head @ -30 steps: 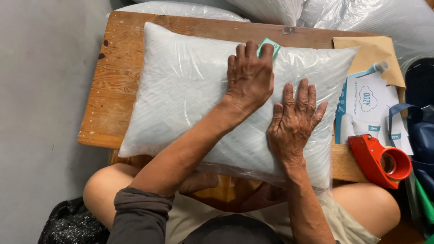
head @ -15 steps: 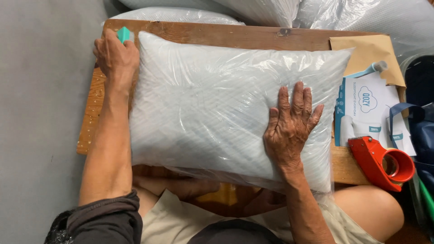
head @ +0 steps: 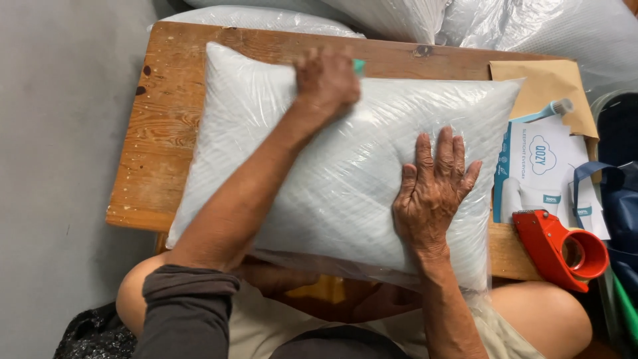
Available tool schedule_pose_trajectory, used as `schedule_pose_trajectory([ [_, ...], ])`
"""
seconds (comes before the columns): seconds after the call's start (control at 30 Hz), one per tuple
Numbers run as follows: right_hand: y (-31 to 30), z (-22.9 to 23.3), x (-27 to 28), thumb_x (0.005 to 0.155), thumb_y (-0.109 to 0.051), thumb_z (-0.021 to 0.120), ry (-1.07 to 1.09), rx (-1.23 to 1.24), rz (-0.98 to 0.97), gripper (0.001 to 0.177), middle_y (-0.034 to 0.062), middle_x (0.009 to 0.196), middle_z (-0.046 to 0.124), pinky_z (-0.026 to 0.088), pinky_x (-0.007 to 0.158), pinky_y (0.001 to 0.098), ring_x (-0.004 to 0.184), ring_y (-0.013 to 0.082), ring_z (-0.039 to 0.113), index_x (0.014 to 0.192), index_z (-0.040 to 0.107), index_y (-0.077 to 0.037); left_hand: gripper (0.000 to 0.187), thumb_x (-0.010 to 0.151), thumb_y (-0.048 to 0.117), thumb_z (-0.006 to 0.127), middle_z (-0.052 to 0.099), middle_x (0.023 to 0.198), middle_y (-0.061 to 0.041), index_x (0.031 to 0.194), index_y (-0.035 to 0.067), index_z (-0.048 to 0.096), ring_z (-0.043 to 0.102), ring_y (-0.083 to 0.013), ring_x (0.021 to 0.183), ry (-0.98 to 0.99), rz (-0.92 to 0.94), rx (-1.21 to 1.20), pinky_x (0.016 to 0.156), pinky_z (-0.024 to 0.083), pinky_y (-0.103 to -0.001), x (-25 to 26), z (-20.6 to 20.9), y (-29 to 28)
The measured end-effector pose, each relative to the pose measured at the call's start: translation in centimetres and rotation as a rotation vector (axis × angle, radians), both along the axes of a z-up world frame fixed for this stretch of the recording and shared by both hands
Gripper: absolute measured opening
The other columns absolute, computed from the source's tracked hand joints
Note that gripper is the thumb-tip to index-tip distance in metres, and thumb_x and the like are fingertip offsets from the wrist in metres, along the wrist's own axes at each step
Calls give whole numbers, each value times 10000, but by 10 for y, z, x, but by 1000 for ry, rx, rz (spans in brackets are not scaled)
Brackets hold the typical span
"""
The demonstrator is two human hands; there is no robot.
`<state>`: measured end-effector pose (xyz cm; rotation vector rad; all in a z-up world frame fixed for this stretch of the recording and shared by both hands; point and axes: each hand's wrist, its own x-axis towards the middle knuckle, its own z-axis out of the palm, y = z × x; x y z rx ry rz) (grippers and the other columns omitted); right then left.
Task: Cleaning the plastic wrapping of a pillow using a small scrubbing block
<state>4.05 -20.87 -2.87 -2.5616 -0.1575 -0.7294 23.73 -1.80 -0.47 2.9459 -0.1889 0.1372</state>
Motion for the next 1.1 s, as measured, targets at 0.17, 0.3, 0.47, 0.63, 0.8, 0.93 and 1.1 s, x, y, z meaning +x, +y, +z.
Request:
schedule_pose_trajectory([
  [0.17, 2, 1, 0, 1106, -186, 559, -5, 2, 14, 485, 154, 1682, 314, -11, 1269, 591, 1578, 337, 212, 1578, 466, -127, 345, 953, 263, 638, 590, 1285, -253, 1218, 42, 643, 437, -482, 1278, 230, 290, 28, 1077, 309, -645, 10, 20, 125],
  [0.3, 1, -1, 1, 1114, -209, 543, 5, -10, 5, 479, 143, 1687, 310, -25, 1271, 565, 1581, 316, 206, 1582, 470, -134, 72, 902, 149, 712, 656, 1034, -176, 877, 90, 678, 518, -437, 1126, 152, 368, -43, 1018, 356, -637, 30, -5, 198],
  [0.47, 0, -4, 4, 1121, -216, 518, 7, -5, -7, 462, 143, 1683, 306, -13, 1263, 594, 1576, 326, 201, 1573, 483, -123, 156, 912, 124, 702, 655, 916, -112, 1044, 44, 691, 602, -300, 837, -282, 310, -203, 713, 524, -430, 28, -32, 245],
  [0.63, -1, -4, 3, 1111, -163, 556, 7, 19, 14, 466, 152, 1679, 312, -8, 1252, 616, 1573, 342, 209, 1570, 490, -121, 485, 937, -69, 707, 605, 1310, -356, 1361, -166, 494, 645, -410, 1209, -285, -31, -865, 1004, 580, -413, -43, -17, 261],
  [0.8, 1, 0, 4, 1127, -167, 527, 0, 16, 8, 444, 173, 1668, 324, 16, 1235, 644, 1557, 366, 224, 1566, 500, -102, 564, 918, -51, 576, 611, 1418, -133, 1467, 54, 504, 625, -214, 1214, 210, -74, -1149, 1048, 533, -299, -153, 32, 247],
  [0.93, 1, 1, 4, 1104, -102, 562, -7, 21, 23, 452, 187, 1660, 338, 11, 1221, 644, 1549, 381, 232, 1554, 527, -73, 655, 847, -97, 585, 647, 1357, -104, 1469, 95, 517, 632, -186, 1156, 349, 81, -1155, 983, 537, -293, -241, 37, 252],
  [1.1, -2, 1, 1, 1109, -99, 576, -34, 15, 37, 447, 199, 1656, 347, -3, 1202, 650, 1543, 391, 241, 1552, 541, -48, 673, 811, -106, 597, 700, 1330, -71, 1399, 221, 590, 687, -209, 1098, 321, 169, -993, 1003, 584, -331, -338, 24, 250],
])
